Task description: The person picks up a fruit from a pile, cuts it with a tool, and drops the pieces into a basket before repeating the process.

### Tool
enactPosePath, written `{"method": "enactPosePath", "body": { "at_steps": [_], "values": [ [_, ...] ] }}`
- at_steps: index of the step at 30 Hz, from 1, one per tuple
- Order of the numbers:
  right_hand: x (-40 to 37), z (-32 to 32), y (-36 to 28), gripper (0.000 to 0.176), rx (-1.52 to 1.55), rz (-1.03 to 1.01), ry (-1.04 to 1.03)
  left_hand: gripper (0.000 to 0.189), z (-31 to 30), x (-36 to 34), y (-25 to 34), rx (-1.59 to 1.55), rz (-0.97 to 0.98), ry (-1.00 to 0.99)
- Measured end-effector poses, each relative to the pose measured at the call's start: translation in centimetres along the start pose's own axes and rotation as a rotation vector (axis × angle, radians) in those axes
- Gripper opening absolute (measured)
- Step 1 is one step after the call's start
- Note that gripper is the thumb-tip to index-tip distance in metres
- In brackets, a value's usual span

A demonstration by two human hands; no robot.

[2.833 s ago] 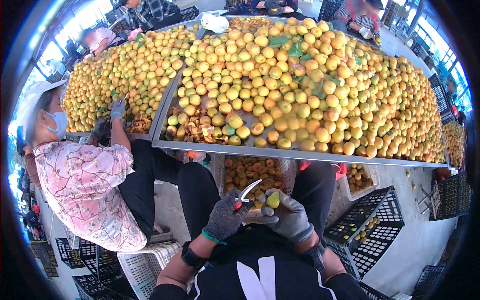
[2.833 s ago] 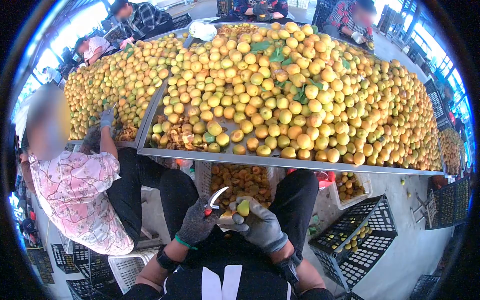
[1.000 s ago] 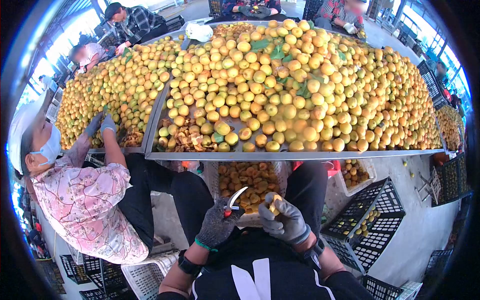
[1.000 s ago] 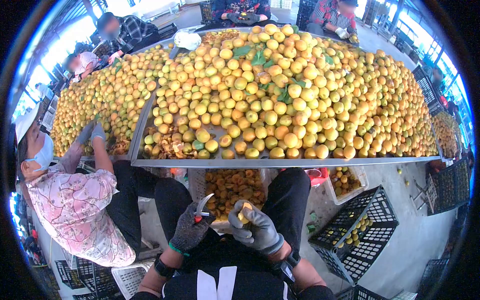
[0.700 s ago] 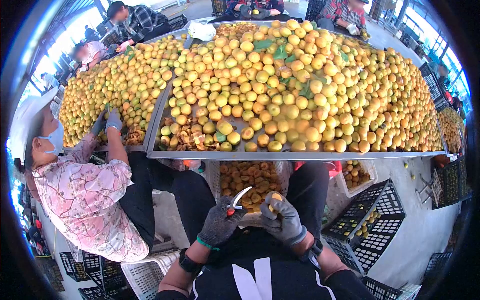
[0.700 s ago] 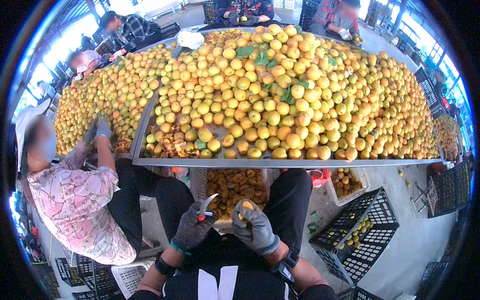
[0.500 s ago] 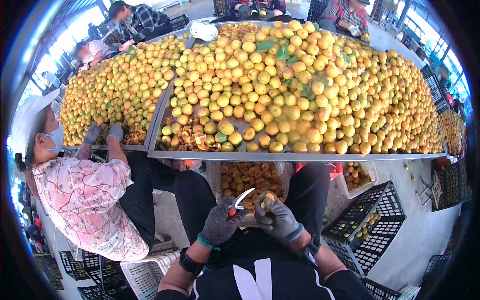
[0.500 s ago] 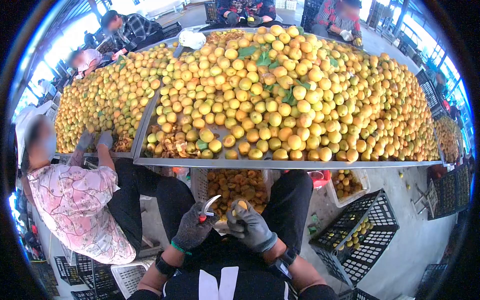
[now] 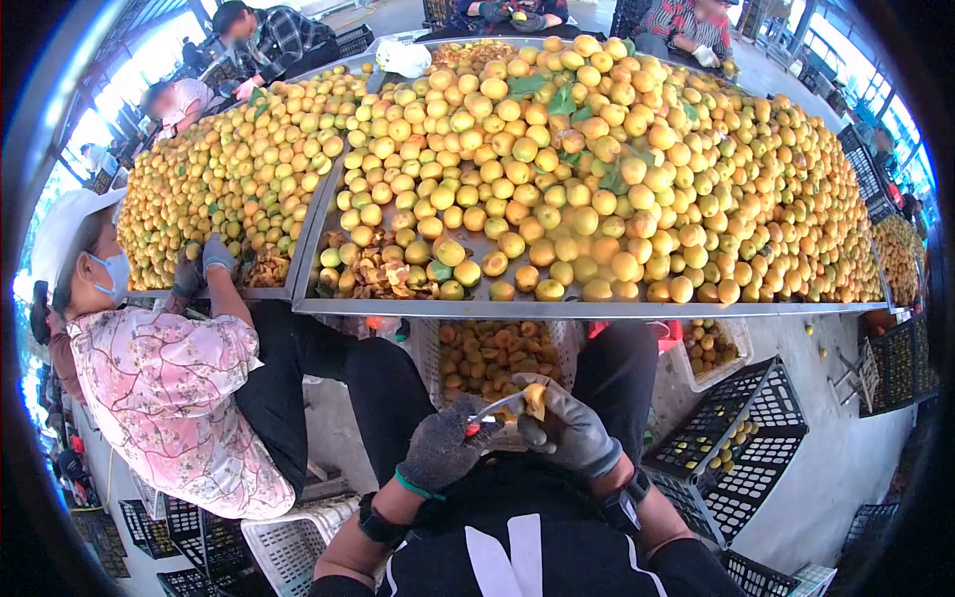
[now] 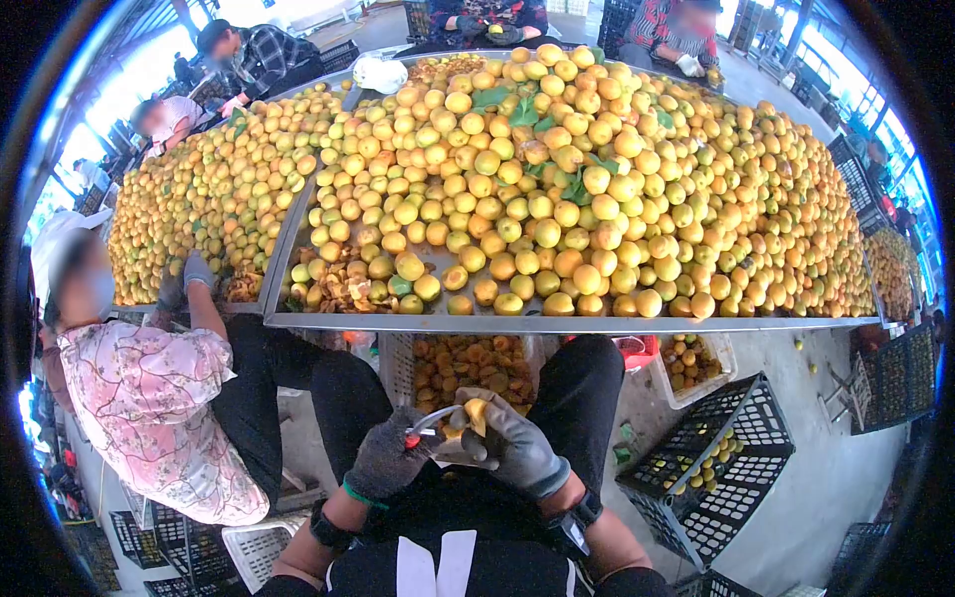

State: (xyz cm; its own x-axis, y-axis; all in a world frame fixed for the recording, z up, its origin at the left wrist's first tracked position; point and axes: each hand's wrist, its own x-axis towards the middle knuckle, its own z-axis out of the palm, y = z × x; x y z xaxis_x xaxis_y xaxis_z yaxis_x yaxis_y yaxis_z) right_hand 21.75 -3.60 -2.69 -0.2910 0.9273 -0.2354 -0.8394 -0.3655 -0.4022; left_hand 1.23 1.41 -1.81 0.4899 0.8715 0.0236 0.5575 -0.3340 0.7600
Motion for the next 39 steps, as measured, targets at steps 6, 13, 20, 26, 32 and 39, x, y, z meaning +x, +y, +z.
{"method": "enactPosePath", "body": {
  "at_steps": [6, 13, 20, 26, 32, 39],
  "values": [
    [-0.5, 1.4, 0.5, 0.043, -0.339, 0.011, 0.063, 0.035, -0.7, -0.2, 0.9, 0.307, 0.186, -0.051],
    [-0.8, 2.7, 0.2, 0.042, -0.646, 0.056, 0.146, 0.031, -1.1, 0.0, 1.9, 0.333, 0.171, -0.076],
    [-0.8, 2.3, 1.2, 0.037, -0.767, -0.013, 0.148, 0.031, -0.8, -0.5, 1.5, 0.318, 0.22, -0.068],
    [-1.0, 3.5, 1.2, 0.031, -0.797, -0.036, 0.158, 0.035, -0.7, -0.5, 1.3, 0.386, 0.222, -0.091],
    [-1.1, 3.8, 1.5, 0.031, -0.764, -0.085, 0.202, 0.029, 0.0, -0.4, 1.4, 0.287, 0.16, -0.09],
    [-0.7, 3.3, 2.6, 0.036, -1.114, -0.382, 0.262, 0.021, 0.4, -0.4, 2.4, -0.012, 0.005, -0.077]
  ]
}}
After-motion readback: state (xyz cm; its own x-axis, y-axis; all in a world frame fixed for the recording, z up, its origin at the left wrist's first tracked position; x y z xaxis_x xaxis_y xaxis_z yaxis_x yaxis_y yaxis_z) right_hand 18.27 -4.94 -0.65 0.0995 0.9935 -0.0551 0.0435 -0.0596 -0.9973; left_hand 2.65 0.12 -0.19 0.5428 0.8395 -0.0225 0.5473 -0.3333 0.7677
